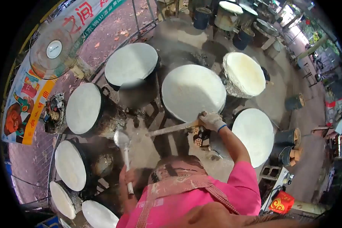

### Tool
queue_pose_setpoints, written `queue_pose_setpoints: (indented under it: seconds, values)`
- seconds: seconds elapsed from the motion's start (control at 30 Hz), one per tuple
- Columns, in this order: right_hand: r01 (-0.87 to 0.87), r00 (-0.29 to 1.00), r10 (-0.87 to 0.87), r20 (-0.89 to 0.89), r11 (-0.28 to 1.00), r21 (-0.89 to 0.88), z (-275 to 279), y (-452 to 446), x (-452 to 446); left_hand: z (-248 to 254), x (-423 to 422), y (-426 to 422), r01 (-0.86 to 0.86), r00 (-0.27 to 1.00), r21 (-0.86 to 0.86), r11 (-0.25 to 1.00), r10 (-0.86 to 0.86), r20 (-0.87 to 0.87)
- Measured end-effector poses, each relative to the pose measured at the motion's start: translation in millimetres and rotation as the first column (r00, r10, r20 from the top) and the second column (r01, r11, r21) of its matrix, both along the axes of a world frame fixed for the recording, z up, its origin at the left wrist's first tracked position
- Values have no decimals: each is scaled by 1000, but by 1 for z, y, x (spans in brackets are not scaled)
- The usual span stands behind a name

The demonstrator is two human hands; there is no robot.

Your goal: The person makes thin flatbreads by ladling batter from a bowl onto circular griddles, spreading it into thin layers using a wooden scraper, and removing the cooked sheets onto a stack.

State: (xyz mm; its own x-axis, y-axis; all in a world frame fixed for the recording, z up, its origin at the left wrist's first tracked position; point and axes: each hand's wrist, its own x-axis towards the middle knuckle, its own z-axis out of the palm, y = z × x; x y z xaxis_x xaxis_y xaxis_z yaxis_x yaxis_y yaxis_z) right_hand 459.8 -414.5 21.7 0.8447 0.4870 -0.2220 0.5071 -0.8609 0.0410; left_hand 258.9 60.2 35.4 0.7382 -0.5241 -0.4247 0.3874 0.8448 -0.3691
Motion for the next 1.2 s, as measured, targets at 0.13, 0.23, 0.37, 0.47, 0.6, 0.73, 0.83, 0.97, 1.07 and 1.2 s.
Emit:
queue_pose_setpoints:
  seconds: [0.13,0.23,0.37,0.47,0.6,0.73,0.83,0.97,1.07,1.2]
  values:
    - [-14,1000,13,23,998,59,15,-7,50,16,-10,7,-103,994,212,972,110,-24]
    - [49,997,-61,44,973,226,74,-18,116,21,-10,3,-128,982,353,927,167,-85]
    - [16,975,-95,199,929,369,114,-85,268,27,12,-26,-203,954,340,918,264,-143]
    - [366,898,-439,-2,746,556,176,-140,319,30,18,-67,-265,936,309,913,321,-147]
    - [482,694,-706,-142,309,820,202,-264,323,10,36,-93,-190,969,139,972,209,-134]
    - [418,433,-880,-196,3,909,124,-398,282,10,61,-116,-161,979,55,985,166,-121]
    - [332,99,-911,-400,-349,877,52,-409,211,6,81,-114,-57,991,62,996,64,-119]
    - [95,37,-771,-635,-630,771,-51,-394,152,-19,92,-93,105,988,88,991,-95,-119]
    - [-14,-70,-684,-726,-727,687,-104,-394,151,0,107,-113,82,989,81,993,-71,-131]
    - [-45,19,-577,-817,-817,575,-83,-360,144,13,110,-125,74,991,81,994,-64,-120]
